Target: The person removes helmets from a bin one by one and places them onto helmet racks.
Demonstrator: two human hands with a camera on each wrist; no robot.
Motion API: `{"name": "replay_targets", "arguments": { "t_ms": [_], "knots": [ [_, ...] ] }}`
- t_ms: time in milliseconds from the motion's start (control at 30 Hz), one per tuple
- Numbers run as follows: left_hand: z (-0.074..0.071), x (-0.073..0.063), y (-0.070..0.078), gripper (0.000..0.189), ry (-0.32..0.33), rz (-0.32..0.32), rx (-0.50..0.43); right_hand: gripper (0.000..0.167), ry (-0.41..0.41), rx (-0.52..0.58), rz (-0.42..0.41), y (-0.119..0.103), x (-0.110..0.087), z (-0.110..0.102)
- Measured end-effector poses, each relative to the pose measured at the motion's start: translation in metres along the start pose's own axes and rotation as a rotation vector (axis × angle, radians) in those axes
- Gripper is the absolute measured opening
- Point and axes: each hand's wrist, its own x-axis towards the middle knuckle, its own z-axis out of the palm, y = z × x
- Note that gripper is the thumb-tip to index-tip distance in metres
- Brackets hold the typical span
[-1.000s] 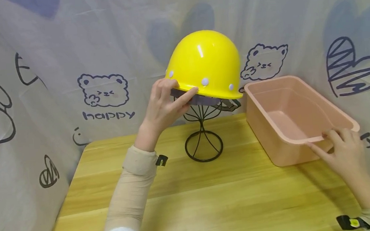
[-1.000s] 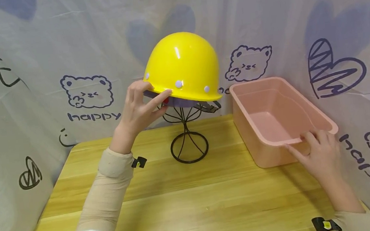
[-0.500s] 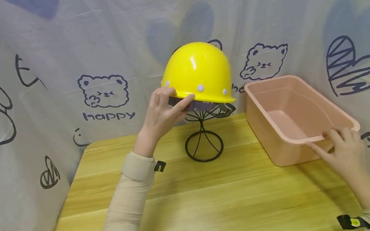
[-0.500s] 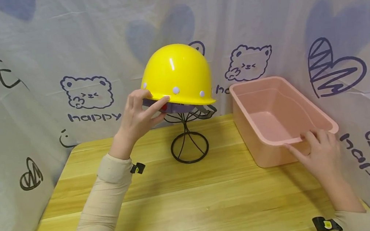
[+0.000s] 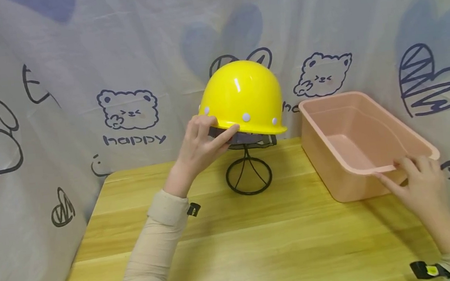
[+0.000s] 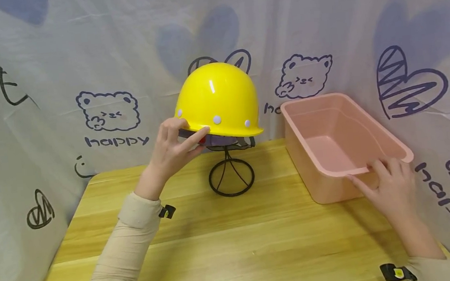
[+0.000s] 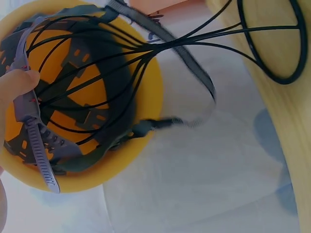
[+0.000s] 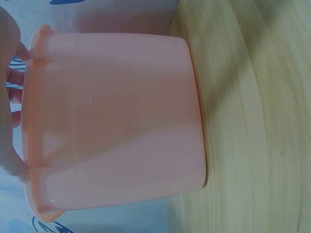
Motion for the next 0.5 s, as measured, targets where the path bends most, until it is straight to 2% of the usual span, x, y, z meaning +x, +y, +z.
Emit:
{"name": "replay_targets", "arguments": {
  "t_ms": [167, 367, 500],
  "knots": [
    [0.004, -0.008, 0.008, 0.058, 0.01, -0.01, 0.018, 0.085, -0.038, 0.011, 0.039, 0.0, -0.001, -0.001],
    [0.008, -0.012, 0.02, 0.051, 0.052, -0.026, 0.023, 0.094, -0.035, -0.007, 0.036, -0.002, -0.001, -0.002],
    [0.008, -0.015, 0.03, 0.052, 0.033, -0.019, 0.059, 0.094, -0.043, -0.012, 0.047, -0.003, 0.0, -0.002]
  ]
}}
